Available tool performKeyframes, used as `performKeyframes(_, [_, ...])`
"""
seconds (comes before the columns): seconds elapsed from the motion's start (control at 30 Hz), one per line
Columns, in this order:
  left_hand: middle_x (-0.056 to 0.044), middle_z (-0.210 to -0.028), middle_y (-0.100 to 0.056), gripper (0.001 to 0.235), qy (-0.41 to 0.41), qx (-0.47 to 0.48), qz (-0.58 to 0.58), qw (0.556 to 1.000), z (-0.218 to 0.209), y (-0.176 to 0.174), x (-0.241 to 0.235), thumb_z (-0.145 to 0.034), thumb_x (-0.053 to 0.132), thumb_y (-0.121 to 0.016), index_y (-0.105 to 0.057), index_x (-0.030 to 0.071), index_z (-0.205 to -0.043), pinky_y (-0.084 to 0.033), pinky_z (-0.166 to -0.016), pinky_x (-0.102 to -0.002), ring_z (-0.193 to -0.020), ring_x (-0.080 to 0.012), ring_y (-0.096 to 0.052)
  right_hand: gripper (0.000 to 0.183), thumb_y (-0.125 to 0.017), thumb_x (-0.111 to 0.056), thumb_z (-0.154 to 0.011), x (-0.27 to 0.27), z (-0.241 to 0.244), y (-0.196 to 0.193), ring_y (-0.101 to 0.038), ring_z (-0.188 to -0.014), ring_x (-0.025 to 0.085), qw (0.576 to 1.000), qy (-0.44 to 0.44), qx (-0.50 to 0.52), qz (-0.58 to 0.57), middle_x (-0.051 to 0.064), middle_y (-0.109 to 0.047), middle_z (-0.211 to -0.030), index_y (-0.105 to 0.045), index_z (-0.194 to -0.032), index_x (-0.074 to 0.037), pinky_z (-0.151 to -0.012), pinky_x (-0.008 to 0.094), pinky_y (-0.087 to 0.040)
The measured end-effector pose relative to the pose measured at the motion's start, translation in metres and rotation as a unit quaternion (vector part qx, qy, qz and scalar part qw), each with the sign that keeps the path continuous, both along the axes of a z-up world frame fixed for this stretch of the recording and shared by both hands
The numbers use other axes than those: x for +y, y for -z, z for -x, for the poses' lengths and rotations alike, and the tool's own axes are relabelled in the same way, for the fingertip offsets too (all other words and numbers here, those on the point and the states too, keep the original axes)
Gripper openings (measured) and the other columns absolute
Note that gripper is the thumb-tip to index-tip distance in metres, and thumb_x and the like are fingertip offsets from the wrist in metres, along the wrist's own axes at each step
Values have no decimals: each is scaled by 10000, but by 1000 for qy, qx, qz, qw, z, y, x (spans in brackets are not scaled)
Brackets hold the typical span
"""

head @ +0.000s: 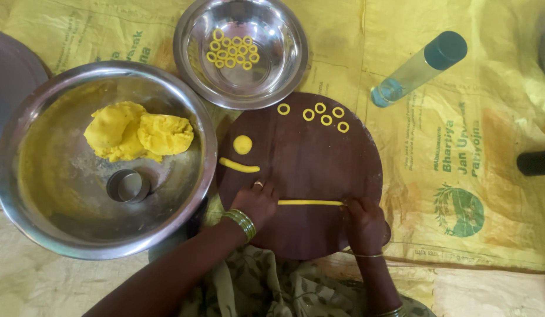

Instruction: The person is shaping yellow dough into small rings by hand. They roll the dough into thin strips, then form them into circular shapes, placing the finished rings on a wooden board.

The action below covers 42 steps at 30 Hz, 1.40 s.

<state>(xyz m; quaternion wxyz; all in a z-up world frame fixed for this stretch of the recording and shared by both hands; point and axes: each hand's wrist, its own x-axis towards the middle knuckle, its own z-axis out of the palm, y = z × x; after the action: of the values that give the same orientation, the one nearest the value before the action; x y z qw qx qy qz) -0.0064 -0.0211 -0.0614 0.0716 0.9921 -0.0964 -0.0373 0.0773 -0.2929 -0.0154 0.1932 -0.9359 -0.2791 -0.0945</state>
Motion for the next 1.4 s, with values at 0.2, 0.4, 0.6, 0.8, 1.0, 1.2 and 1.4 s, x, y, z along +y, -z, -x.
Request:
performKeyframes(0.2, [-124, -1027, -689, 169, -3, -22, -6, 1000, 11, -6, 1, -878, 166, -671, -677, 61, -1011, -609, -612, -408, -923, -274, -702, 224, -783, -111, -796, -12, -5, 4, -661, -937, 329, 999, 18, 8, 45, 91, -740, -1062, -757, -1018, -87, -860, 483, -513])
performKeyframes(0.4, [-136, -1095, -672, 246, -2, -3, -18, 1000, 18, -2, 11, -792, 163, -671, -680, 61, -1015, -618, -640, -407, -978, -285, -694, 756, -615, -472, -872, 4, 44, 31, -421, -1440, 389, 989, -39, -18, 144, 205, -481, -1525, -481, -1457, -12, -1177, 568, -293])
performKeyframes(0.6, [-124, -1081, -658, 231, -5, 38, 16, 999, 23, -10, 27, -863, 147, -633, -668, 54, -1071, -610, -713, -425, -1031, -291, -680, 969, -415, -698, -913, 42, 25, 50, -262, -1530, 340, 975, -114, 8, 192, 213, -301, -1637, -296, -1556, 17, -1219, 598, -159])
performKeyframes(0.8, [-132, -1076, -657, 285, -14, 46, 16, 999, 25, -17, 34, -824, 155, -640, -659, 38, -1084, -607, -677, -454, -998, -295, -686, 953, -468, -691, -903, 82, -56, 60, -261, -1550, 280, 956, -137, -41, 257, 160, -308, -1657, -317, -1563, -20, -1241, 583, -124])
performKeyframes(1.0, [-122, -1040, -676, 221, -15, -11, 7, 1000, 41, -16, 41, -848, 152, -633, -682, 48, -1036, -601, -671, -471, -924, -286, -702, 1000, -471, -686, -851, 49, 11, 46, -262, -1500, 350, 956, -237, 19, 172, 225, -332, -1599, -343, -1516, 50, -1210, 556, -130])
performKeyframes(1.2, [-133, -1047, -671, 204, 2, 50, 37, 998, 30, -17, 36, -834, 122, -646, -691, 40, -1016, -609, -646, -445, -969, -292, -693, 1007, -444, -717, -877, 21, 63, 29, -265, -1542, 320, 947, -245, 51, 203, 190, -337, -1640, -321, -1541, 30, -1247, 515, -140])
performKeyframes(1.4, [-186, -1177, -650, 354, 4, 17, 70, 997, 32, -19, 35, -875, 108, -638, -670, -24, -1201, -619, -675, -440, -982, -324, -689, 964, -443, -707, -866, 70, -16, 44, -276, -1519, 274, 944, -193, -12, 266, 136, -336, -1627, -333, -1551, -38, -1232, 528, -152])
